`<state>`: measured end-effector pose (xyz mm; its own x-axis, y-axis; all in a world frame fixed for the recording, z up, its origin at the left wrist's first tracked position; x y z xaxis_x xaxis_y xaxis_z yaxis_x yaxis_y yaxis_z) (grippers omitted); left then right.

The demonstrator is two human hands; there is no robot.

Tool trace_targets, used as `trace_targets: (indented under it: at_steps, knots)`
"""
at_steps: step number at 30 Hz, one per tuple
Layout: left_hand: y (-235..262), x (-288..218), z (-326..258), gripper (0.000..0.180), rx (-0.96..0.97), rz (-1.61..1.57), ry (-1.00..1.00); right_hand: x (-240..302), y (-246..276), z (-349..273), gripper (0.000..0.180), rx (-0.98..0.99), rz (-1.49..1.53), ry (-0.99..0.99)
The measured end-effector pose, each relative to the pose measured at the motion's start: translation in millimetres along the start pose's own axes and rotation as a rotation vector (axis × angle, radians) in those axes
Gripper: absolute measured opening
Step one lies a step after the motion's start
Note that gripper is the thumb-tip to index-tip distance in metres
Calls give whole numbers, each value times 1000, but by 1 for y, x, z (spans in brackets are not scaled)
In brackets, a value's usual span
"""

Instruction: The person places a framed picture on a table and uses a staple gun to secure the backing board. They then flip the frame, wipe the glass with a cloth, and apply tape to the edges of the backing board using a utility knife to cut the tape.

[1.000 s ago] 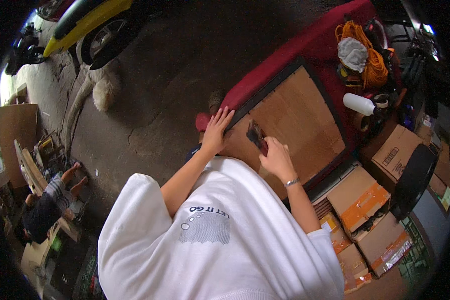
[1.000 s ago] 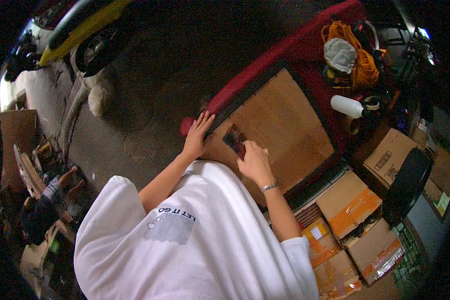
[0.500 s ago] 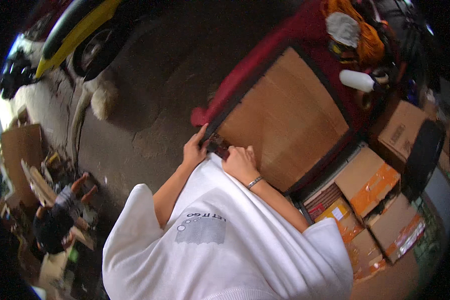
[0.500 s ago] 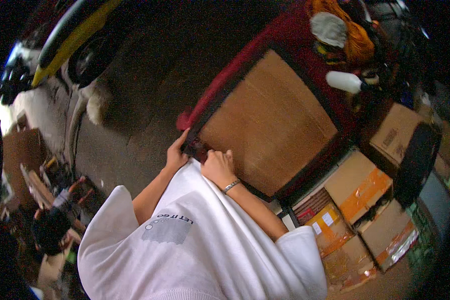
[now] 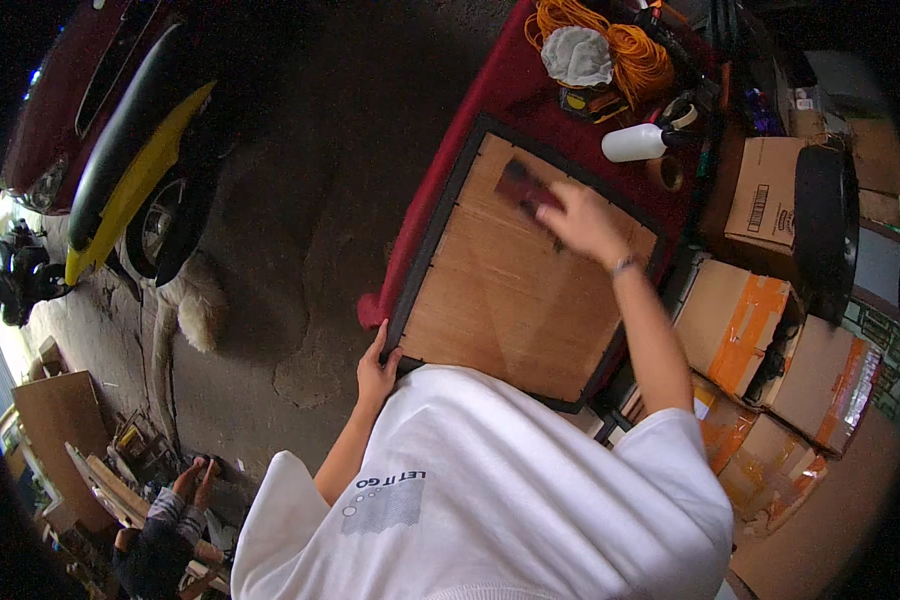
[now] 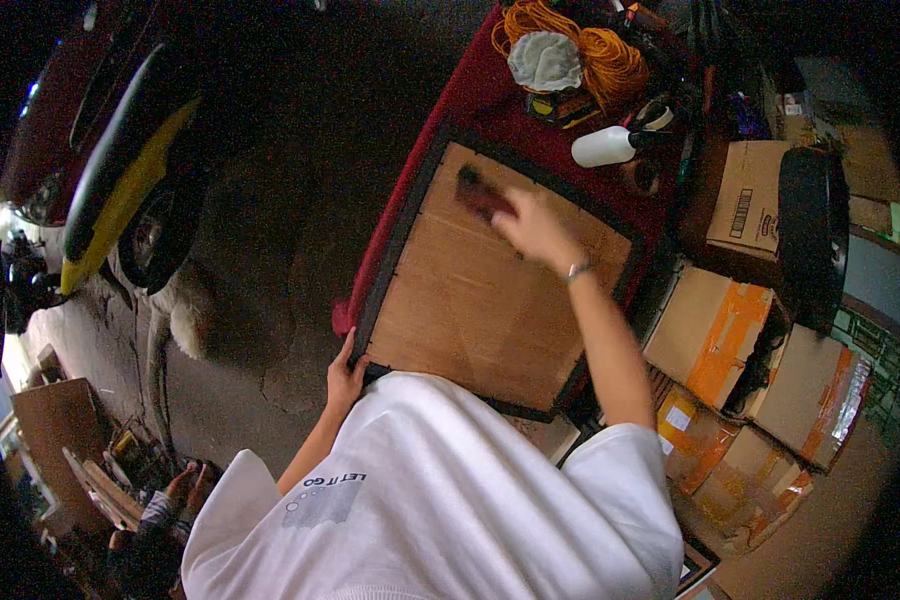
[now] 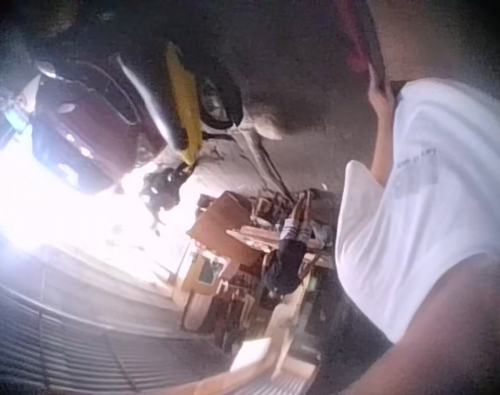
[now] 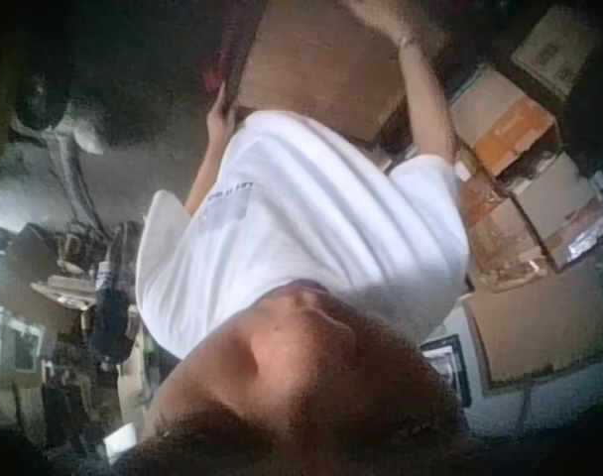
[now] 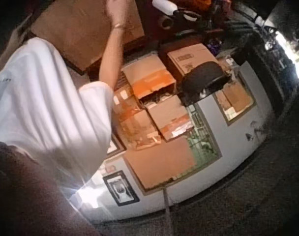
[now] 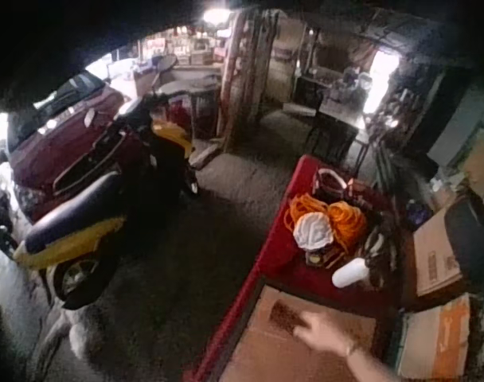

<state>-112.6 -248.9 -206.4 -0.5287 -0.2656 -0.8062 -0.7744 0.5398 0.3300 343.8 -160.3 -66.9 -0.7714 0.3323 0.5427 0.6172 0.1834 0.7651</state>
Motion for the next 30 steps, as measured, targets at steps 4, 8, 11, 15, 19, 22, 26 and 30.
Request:
trace_targets:
  at_steps: [4, 8, 11, 15, 19, 22, 26, 30]
  knots:
    - [-3, 2, -2, 63, -31, -30, -53, -64, 52, 84, 58, -180, -238, -131]
    - [-7, 3, -3, 64, -40, -46, -3, -100, 59, 133, 60, -157, -188, -144]
    - [-8, -2, -5, 65, -41, -72, -20, -104, 53, 141, 57, -207, -218, -187]
    - [-8, -11, -6, 62, -28, -93, -111, -92, 51, 124, 49, -327, -346, -142]
    - [-9, -5, -7, 63, 31, -177, 21, -87, 30, 50, 42, -817, -149, 165]
    - [-11, -3, -7, 62, 0, -209, -97, -110, -52, -65, 36, -746, 365, 48]
    - [-12, 4, -4, 65, -8, -124, -116, -140, -177, -286, 41, -813, 60, -848]
    - [-11, 9, 1, 64, 55, -143, -195, -155, -269, -427, 58, -457, 82, -1276]
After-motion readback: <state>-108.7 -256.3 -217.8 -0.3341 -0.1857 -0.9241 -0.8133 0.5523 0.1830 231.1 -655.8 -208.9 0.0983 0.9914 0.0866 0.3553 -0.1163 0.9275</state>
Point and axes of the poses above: each hand's wrist, its own z-axis towards the middle knuckle, its own y-axis out of the back of the hand, x = y × z, the point moved 3 cm from there along z, towards the middle knuckle, and after that the axes turned 3 degrees about -z, right-handed, at the moved point
